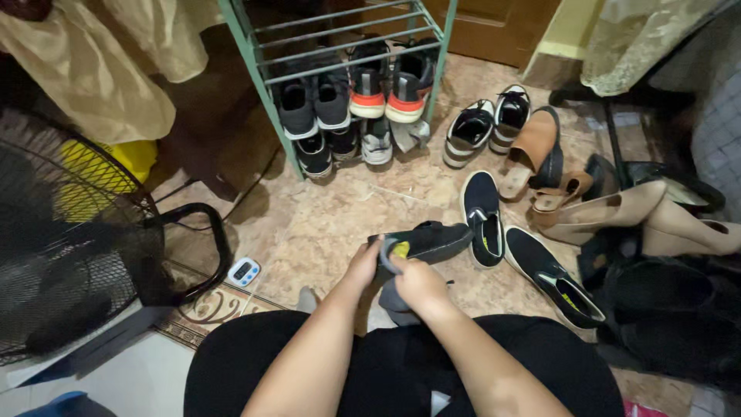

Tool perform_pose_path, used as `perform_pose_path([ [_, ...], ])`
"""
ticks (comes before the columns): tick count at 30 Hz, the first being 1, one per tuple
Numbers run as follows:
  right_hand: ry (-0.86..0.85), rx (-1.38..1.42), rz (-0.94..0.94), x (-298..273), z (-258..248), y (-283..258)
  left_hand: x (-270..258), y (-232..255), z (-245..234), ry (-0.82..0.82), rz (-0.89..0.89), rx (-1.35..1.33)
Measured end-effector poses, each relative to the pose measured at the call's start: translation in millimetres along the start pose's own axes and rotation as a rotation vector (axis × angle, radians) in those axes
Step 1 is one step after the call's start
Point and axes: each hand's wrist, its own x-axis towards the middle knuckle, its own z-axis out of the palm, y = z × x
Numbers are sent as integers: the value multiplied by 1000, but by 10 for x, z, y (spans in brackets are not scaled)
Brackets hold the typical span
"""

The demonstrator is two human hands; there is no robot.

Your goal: The person sits on the floor and wipes the exterior and interior of several black shoes using a yellow cloth. They handle the shoes one at a time, turning them over to clean different sides, and place some of the cleaned shoes onto a nearby metal shoe rack.

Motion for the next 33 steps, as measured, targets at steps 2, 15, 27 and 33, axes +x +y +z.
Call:
perform_pose_path([
  [2, 0, -72, 57, 105, -36, 147, 23, 20, 29, 3, 29, 4],
  [15, 61, 56, 105, 132, -108, 478, -173, 251, 94, 41, -289, -96],
  [27, 161, -86, 96, 297, -23, 648, -109, 145, 80, 111, -164, 17],
  [33, 166, 19, 261, 419, 77, 966, -244, 310, 107, 31, -156, -39],
])
